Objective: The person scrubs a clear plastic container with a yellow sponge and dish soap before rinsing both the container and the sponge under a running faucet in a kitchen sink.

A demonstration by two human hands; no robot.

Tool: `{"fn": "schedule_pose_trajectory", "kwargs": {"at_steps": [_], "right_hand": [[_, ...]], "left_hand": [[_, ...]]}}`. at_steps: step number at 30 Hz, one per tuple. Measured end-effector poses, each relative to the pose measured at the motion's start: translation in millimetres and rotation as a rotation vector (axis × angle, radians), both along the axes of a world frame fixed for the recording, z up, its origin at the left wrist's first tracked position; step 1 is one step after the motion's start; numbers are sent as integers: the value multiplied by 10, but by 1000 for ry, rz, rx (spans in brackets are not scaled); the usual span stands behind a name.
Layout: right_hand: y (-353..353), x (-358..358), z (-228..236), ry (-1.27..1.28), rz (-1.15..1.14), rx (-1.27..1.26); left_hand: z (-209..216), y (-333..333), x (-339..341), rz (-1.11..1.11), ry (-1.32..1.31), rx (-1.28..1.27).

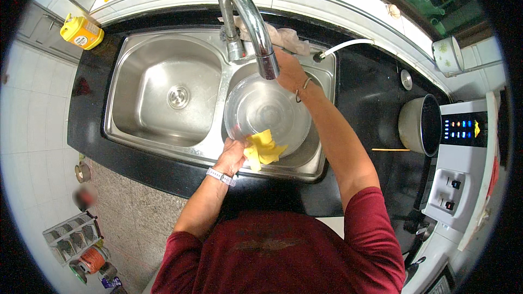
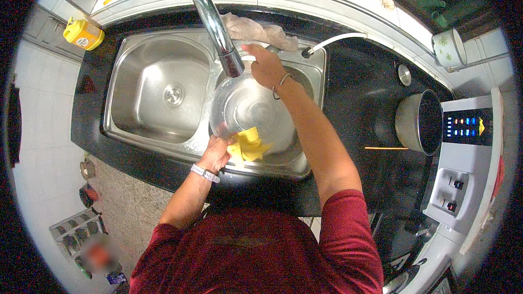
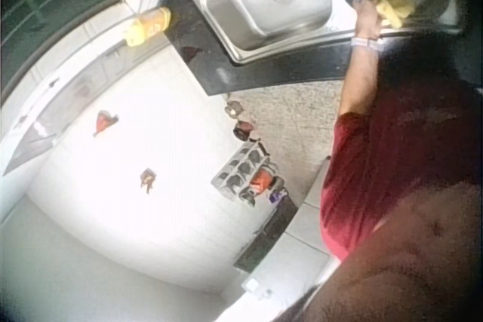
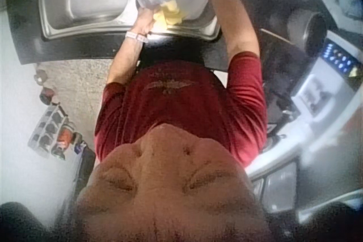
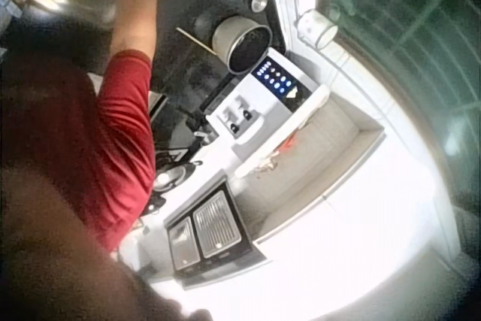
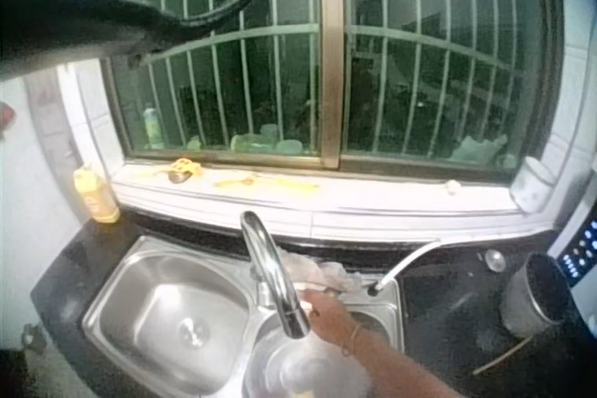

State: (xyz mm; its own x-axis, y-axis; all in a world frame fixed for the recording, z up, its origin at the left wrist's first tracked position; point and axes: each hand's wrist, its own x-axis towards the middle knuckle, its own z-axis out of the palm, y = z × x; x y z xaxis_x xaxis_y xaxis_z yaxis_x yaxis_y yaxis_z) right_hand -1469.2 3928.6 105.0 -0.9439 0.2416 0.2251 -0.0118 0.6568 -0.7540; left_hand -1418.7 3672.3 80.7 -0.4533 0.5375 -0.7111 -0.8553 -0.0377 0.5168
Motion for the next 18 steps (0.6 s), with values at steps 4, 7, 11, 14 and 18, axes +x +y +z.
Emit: {"fn": "schedule_pose_trajectory", "kwargs": {"at_steps": [4,7,11,14,18], "right_hand": [[-85,80,155,-80,8,-32],[-102,117,176,-95,-6,0],[-113,134,137,-81,-29,-19],[-281,275,214,40,-109,8],[-836,839,-69,33,55,136]], "left_hand": [[47,24,-4,-14,5,-52],[186,55,-17,-61,20,-88],[-8,22,-18,-43,27,-10],[-130,9,-7,-16,57,38],[-229,114,23,59,133,-22]]}}
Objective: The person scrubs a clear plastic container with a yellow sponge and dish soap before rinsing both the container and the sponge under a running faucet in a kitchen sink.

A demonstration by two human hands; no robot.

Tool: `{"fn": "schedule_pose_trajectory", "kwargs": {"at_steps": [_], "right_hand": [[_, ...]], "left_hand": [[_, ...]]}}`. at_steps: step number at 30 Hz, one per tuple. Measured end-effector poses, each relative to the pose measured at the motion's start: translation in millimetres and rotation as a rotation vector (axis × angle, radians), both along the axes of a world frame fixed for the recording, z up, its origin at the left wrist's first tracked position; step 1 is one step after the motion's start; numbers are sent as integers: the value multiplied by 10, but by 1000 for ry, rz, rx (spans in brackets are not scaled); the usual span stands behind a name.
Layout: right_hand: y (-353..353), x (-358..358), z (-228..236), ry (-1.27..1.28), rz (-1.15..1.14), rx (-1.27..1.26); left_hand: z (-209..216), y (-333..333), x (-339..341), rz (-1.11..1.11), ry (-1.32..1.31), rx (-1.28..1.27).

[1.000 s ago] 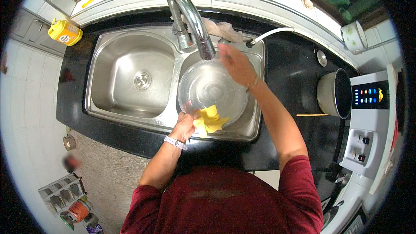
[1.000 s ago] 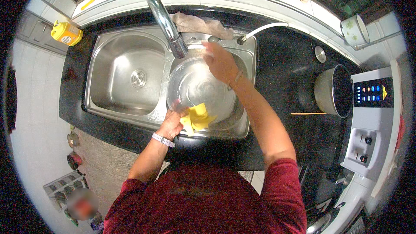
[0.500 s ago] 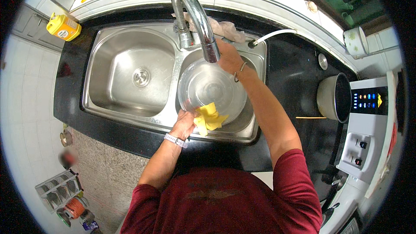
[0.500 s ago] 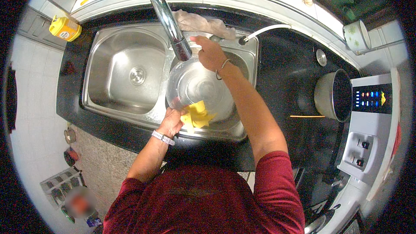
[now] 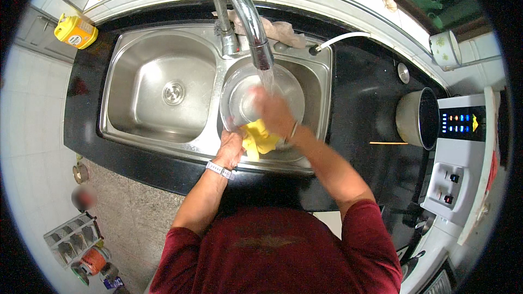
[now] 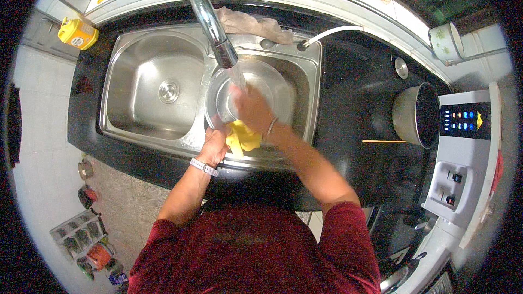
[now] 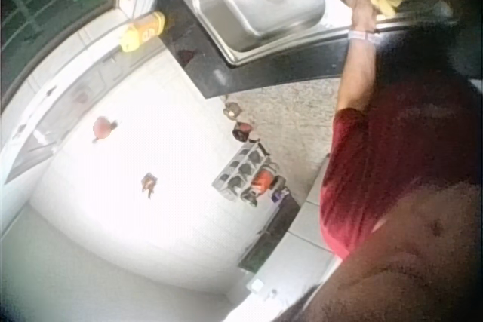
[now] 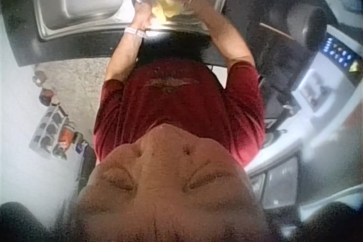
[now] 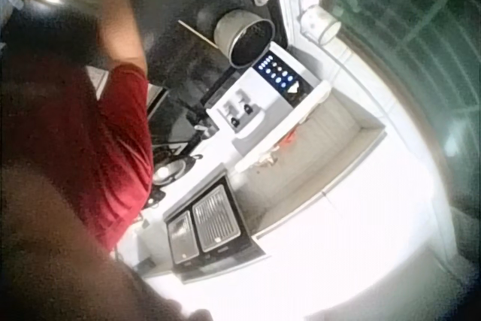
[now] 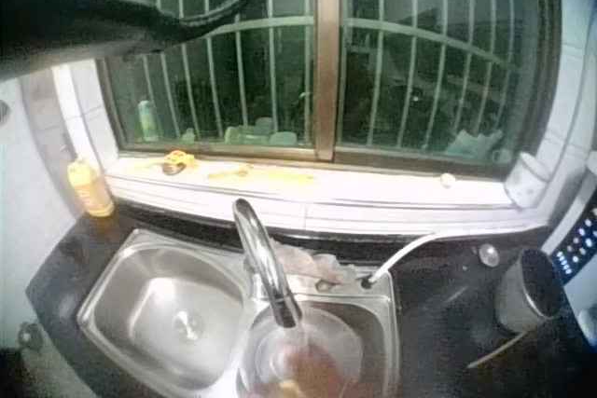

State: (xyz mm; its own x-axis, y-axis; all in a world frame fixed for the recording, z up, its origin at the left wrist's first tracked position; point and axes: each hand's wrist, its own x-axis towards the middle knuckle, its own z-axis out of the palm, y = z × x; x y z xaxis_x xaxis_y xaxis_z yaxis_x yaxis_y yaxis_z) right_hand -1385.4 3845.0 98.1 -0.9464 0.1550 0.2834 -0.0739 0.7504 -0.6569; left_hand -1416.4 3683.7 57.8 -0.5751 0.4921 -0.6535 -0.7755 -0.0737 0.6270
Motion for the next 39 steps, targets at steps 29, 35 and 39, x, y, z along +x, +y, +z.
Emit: {"fn": "schedule_pose_trajectory", "kwargs": {"at_steps": [29,35,39], "right_hand": [[115,949,-850,-132,179,311],[-231,593,-255,-661,132,365],[-96,812,-569,-581,196,210]], "left_hand": [[-321,99,-251,-261,51,61],[-683,246,-142,78,238,-22],[-497,32,-304,-328,85,136]]}}
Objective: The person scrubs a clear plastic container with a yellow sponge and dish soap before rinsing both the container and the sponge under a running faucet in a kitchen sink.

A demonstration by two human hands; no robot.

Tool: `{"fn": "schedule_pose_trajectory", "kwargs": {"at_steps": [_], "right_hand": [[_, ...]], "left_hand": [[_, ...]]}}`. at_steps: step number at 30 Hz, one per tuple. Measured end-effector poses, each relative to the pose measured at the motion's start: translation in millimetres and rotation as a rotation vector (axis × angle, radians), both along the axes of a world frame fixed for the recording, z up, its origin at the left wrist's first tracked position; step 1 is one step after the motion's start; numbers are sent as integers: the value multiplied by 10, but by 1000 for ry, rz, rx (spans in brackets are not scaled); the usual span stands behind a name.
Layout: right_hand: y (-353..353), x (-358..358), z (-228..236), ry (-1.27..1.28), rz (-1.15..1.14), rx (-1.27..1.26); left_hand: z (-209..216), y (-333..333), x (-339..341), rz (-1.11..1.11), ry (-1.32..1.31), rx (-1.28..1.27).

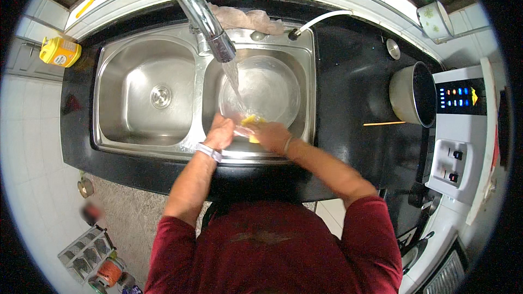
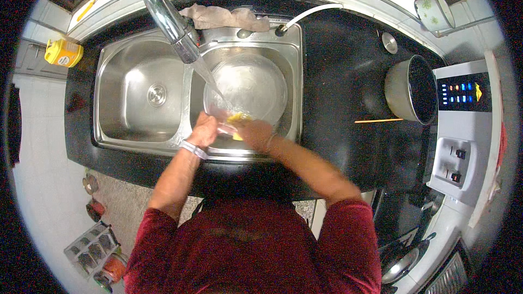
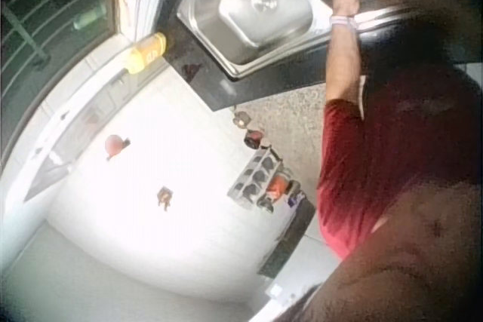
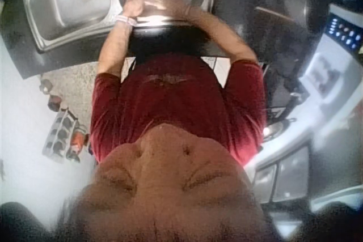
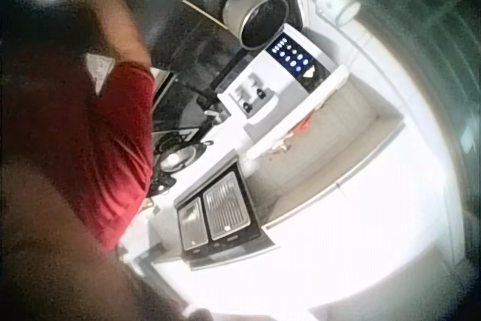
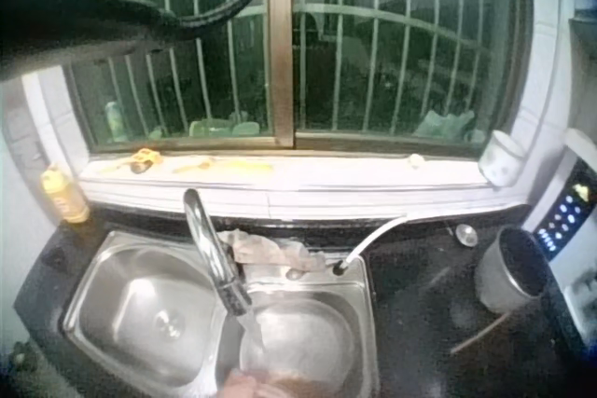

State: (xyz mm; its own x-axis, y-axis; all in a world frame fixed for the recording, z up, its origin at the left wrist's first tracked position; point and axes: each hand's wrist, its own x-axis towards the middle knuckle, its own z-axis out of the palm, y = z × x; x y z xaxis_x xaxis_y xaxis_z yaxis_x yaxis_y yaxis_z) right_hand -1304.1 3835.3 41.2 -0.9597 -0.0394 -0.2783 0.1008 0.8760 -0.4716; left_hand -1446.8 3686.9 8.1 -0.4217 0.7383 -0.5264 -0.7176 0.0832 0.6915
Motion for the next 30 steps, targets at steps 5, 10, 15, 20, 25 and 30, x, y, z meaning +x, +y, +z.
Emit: {"fn": "schedule_pose_trajectory", "kwargs": {"at_steps": [5,10,15,20,25,30], "right_hand": [[404,73,-68,105,47,224],[-153,35,-70,121,-114,-72],[382,74,-112,49,24,271],[-149,-27,-112,48,-121,44],[364,75,-89,91,-28,215],[-270,-110,-19,60,-159,-22]], "left_hand": [[285,153,-14,172,76,-195],[-169,24,114,107,-64,-101],[324,279,-85,188,14,-249],[251,198,95,-6,12,-210],[422,112,-197,85,50,-279],[42,128,186,166,7,-142]]}}
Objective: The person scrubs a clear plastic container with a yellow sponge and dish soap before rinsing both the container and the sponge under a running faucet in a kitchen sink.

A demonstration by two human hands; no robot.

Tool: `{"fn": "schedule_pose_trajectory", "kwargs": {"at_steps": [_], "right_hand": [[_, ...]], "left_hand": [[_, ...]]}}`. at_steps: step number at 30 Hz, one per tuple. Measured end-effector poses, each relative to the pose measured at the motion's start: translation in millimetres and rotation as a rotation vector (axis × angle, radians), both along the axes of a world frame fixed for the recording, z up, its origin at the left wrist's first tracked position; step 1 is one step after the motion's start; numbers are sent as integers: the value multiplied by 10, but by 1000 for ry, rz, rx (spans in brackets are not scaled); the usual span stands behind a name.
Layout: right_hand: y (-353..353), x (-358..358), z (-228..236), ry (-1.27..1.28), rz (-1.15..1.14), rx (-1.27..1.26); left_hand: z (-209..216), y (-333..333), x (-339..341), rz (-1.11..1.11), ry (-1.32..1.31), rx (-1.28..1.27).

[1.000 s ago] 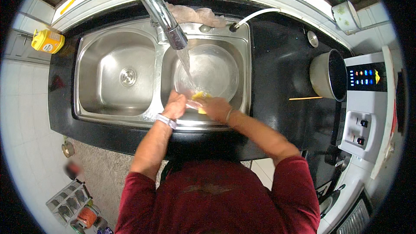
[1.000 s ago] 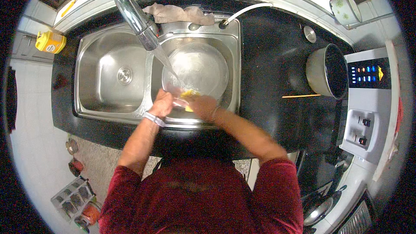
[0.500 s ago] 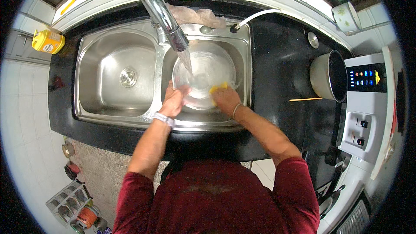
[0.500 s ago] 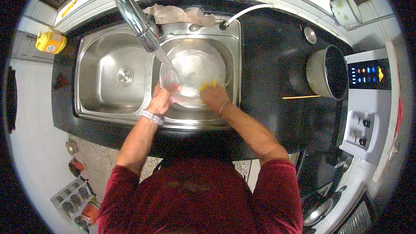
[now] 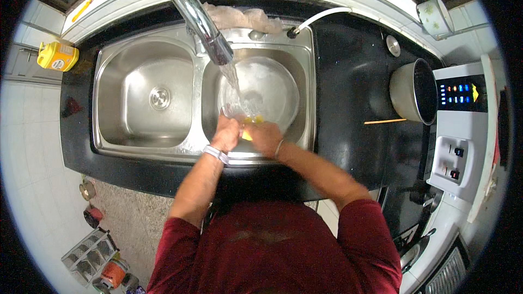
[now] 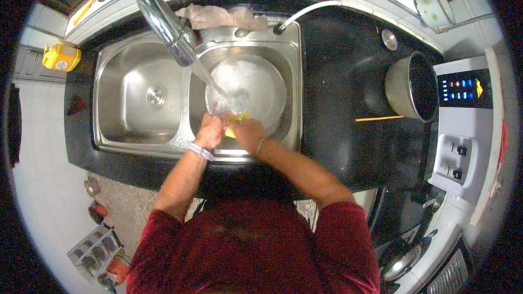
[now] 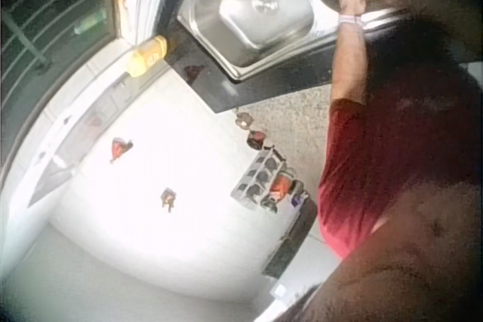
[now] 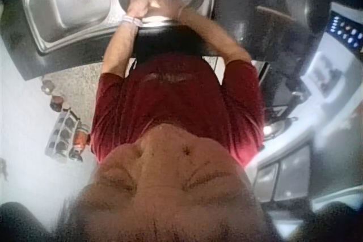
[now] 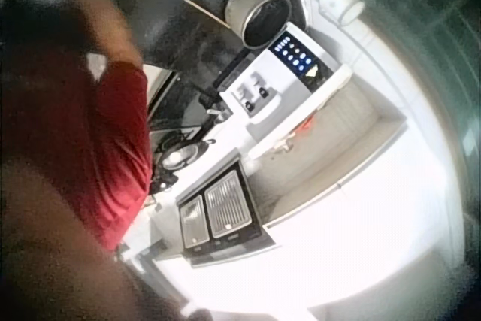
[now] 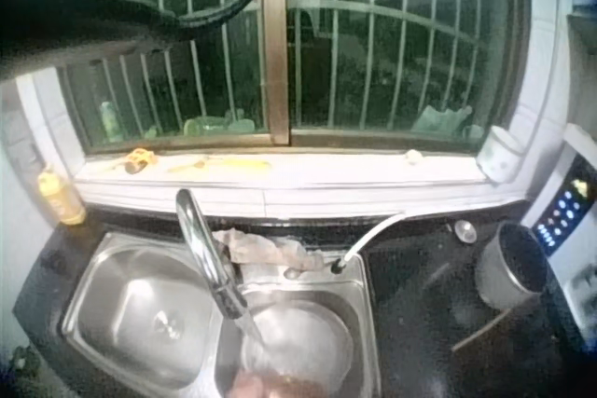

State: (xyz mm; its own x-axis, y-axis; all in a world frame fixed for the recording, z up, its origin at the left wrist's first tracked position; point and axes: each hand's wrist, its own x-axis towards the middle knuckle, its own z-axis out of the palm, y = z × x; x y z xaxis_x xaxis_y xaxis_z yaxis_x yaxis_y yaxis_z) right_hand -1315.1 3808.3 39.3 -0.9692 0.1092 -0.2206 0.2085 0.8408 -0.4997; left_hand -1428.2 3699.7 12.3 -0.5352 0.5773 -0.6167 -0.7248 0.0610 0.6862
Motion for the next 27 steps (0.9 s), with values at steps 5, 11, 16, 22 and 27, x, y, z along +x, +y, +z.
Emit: {"fn": "schedule_pose_trajectory", "kwargs": {"at_steps": [5,11,16,22,27], "right_hand": [[579,175,-54,-94,160,179],[117,124,-142,-24,68,-61],[549,266,108,101,133,10],[332,89,281,177,-380,-787],[394,139,140,66,-454,-740]], "left_hand": [[428,36,-367,-123,5,-173],[-220,-120,-82,18,-122,14],[416,49,-454,-254,160,-152],[625,444,188,-362,1459,-331],[503,556,-85,-544,1742,-552]]}}
